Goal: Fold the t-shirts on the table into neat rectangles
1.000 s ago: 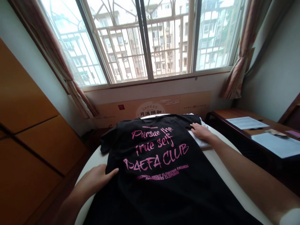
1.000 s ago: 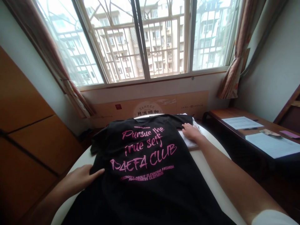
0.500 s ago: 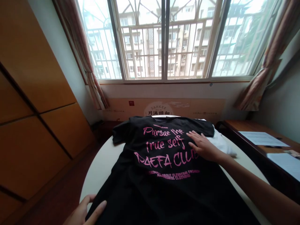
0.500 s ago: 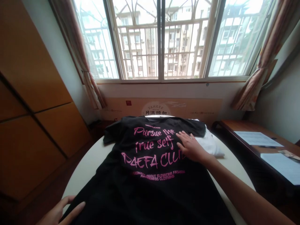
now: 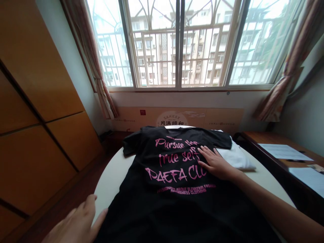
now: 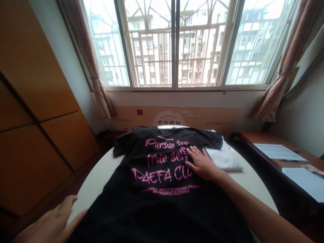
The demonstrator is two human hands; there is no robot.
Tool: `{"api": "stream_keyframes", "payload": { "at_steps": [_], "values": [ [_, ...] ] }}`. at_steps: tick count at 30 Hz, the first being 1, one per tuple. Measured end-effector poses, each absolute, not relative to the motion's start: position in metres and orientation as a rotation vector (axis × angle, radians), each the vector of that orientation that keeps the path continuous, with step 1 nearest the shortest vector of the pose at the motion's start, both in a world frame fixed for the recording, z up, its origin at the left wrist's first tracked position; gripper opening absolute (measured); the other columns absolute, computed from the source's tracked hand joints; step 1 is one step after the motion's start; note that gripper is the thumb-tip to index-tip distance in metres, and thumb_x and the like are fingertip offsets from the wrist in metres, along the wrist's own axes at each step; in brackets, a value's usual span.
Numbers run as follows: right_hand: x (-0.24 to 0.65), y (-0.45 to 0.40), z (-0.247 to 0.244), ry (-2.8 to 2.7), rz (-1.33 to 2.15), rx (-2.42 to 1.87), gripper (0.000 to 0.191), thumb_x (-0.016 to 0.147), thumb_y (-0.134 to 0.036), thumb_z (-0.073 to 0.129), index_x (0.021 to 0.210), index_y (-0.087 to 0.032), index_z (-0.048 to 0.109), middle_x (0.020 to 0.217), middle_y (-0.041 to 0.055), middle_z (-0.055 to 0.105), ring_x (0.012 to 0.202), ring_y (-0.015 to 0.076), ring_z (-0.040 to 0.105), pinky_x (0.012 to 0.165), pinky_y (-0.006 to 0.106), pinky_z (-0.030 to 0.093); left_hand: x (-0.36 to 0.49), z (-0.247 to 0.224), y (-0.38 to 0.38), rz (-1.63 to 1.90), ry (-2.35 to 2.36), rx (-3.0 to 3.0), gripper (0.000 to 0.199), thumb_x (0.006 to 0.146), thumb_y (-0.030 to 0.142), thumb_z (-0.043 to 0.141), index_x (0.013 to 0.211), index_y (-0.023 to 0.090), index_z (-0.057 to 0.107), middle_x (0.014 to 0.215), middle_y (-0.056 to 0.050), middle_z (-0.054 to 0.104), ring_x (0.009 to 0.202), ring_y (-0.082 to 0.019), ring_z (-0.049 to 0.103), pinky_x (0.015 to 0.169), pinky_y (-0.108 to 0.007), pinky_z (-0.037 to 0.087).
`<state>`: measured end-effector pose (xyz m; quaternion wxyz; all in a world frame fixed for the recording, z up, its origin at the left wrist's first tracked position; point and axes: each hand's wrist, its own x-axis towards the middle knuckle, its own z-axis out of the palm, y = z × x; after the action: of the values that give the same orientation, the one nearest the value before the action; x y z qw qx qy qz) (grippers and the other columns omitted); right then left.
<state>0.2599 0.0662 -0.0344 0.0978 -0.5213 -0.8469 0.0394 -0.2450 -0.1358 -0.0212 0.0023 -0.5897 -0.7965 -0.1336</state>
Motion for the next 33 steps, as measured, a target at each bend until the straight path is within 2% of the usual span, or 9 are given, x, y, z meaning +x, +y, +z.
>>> {"api": "stream_keyframes", "payload": {
  "at_steps": [2, 6, 11, 19, 24, 27, 29, 31, 33],
  "values": [
    [0.247, 0.052, -0.027, -2.566, 0.193, -1.375, 0.081, 0.107, -0.069, 0.036, 0.171, -0.021, 0.026, 0.176, 0.0133, 0.020, 0.164, 0.0309, 0.013, 0.131, 0.062, 0.006, -0.216, 0.000, -0.116, -0.454, -2.228, -1.939, 0.065, 0.087, 0.061, 0.050, 0.130, 0.017, 0.070, 0.136, -0.024, 0.070, 0.126, -0.047, 0.065, 0.105, -0.059, 0.051],
    [0.220, 0.020, -0.019, -2.716, 0.412, -1.107, 0.090, 0.102, -0.074, 0.049, 0.172, -0.027, 0.019, 0.177, 0.0119, 0.014, 0.164, 0.0333, 0.009, 0.130, 0.065, 0.000, -0.143, 0.023, -0.070, -0.452, -1.813, -2.506, 0.070, 0.102, 0.059, 0.043, 0.160, 0.021, 0.049, 0.168, -0.011, 0.044, 0.154, -0.034, 0.043, 0.125, -0.050, 0.037],
    [0.207, -0.014, -0.018, -2.809, 0.581, -0.908, 0.097, 0.098, -0.073, 0.059, 0.172, -0.029, 0.015, 0.177, 0.0138, 0.010, 0.164, 0.0363, 0.008, 0.129, 0.067, 0.000, -0.111, -0.003, -0.035, -0.109, -1.847, -2.814, 0.086, 0.105, 0.069, 0.035, 0.169, 0.011, 0.029, 0.175, -0.016, 0.021, 0.163, -0.033, 0.020, 0.131, -0.052, 0.023],
    [0.209, -0.044, -0.006, -2.834, 0.796, -0.748, 0.106, 0.090, -0.074, 0.069, 0.171, -0.036, 0.013, 0.177, 0.0162, 0.006, 0.162, 0.0434, 0.005, 0.124, 0.076, -0.001, -0.145, -0.031, -0.049, -0.171, -1.781, -2.701, 0.107, 0.096, 0.081, 0.046, 0.172, 0.013, 0.011, 0.174, -0.020, 0.008, 0.163, -0.041, 0.011, 0.130, -0.065, 0.013],
    [0.212, -0.063, -0.007, -2.863, 0.671, -0.657, 0.100, 0.094, -0.065, 0.071, 0.172, -0.035, 0.016, 0.176, 0.0193, 0.010, 0.161, 0.0446, 0.012, 0.125, 0.075, 0.011, -0.169, -0.045, -0.057, -0.224, -1.729, -2.645, 0.104, 0.095, 0.079, 0.051, 0.172, 0.017, 0.018, 0.174, -0.019, 0.018, 0.161, -0.041, 0.022, 0.129, -0.061, 0.023],
    [0.206, -0.076, -0.021, -2.911, 0.413, -0.449, 0.075, 0.108, -0.041, 0.059, 0.172, -0.032, 0.021, 0.173, 0.0193, 0.025, 0.159, 0.0372, 0.028, 0.126, 0.066, 0.026, -0.173, -0.041, -0.071, -0.325, -1.756, -2.583, 0.091, 0.097, 0.073, 0.053, 0.168, 0.019, 0.036, 0.171, -0.018, 0.034, 0.156, -0.040, 0.036, 0.127, -0.057, 0.033],
    [0.199, -0.082, -0.035, -2.862, 0.238, -0.308, 0.055, 0.113, -0.031, 0.050, 0.166, -0.031, 0.038, 0.168, 0.0150, 0.042, 0.154, 0.0301, 0.043, 0.126, 0.055, 0.034, -0.167, -0.031, -0.090, -0.435, -1.771, -2.558, 0.073, 0.100, 0.063, 0.056, 0.160, 0.022, 0.051, 0.164, -0.016, 0.049, 0.149, -0.038, 0.049, 0.122, -0.053, 0.043],
    [0.191, -0.087, -0.050, -2.787, 0.179, -0.270, 0.037, 0.113, -0.039, 0.052, 0.148, -0.028, 0.059, 0.150, 0.0101, 0.064, 0.135, 0.0237, 0.062, 0.117, 0.040, 0.047, -0.155, -0.020, -0.112, -0.534, -1.707, -2.630, 0.053, 0.099, 0.052, 0.061, 0.146, 0.028, 0.063, 0.153, -0.012, 0.061, 0.138, -0.034, 0.060, 0.113, -0.047, 0.053],
    [0.183, -0.090, -0.067, -2.739, 0.165, -0.293, 0.029, 0.110, -0.049, 0.056, 0.124, -0.027, 0.069, 0.120, 0.0051, 0.076, 0.104, 0.0190, 0.070, 0.092, 0.029, 0.056, -0.142, -0.016, -0.130, -0.534, -1.542, -2.824, 0.038, 0.097, 0.045, 0.067, 0.133, 0.033, 0.068, 0.139, -0.008, 0.069, 0.124, -0.030, 0.067, 0.107, -0.041, 0.057]
  ]
}}
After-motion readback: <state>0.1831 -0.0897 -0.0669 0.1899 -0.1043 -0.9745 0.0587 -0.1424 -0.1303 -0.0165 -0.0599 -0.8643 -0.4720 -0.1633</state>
